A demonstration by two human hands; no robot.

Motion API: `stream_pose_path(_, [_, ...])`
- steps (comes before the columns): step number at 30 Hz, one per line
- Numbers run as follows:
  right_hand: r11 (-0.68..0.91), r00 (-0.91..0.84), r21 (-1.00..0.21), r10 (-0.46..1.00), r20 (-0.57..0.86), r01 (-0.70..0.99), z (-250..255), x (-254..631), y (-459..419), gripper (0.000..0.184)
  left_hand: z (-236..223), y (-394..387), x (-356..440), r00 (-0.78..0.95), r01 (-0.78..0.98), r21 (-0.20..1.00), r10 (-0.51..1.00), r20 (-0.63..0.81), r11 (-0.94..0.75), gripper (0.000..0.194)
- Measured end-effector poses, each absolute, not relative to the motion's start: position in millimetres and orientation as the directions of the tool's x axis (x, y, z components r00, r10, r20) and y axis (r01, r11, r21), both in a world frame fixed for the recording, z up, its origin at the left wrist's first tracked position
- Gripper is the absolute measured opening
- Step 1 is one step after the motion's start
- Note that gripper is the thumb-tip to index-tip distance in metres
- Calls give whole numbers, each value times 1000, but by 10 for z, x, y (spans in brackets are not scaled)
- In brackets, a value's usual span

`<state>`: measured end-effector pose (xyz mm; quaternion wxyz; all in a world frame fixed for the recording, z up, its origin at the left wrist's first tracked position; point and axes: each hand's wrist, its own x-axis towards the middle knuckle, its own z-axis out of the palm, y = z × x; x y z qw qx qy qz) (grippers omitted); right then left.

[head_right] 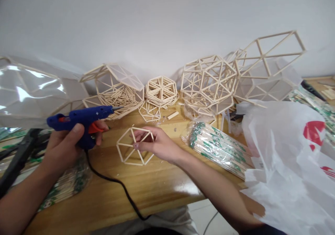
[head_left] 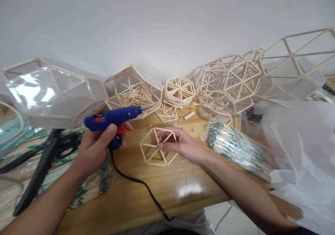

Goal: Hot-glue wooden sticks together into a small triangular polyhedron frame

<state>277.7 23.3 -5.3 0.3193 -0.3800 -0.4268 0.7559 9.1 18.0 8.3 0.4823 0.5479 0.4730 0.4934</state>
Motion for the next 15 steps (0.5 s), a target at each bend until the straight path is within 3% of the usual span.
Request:
stream_pose_path(4, [-404, -499, -902, 819, -283, -153, -89, 2771, 228, 41, 104, 183, 131, 78, 65, 990, 990, 118, -123, 41])
stream_pose_path(10, [-337, -343, -919, 904, -255, -204, -145, 2717, 184, 67, 155, 166, 202, 38, 162, 971, 985, 170, -174, 47])
stream_pose_path(15, [-307, -301, -932, 923, -241, -192, -112, 2704, 154, 61, 185, 156, 230, 16, 196, 958, 977, 210, -210, 48])
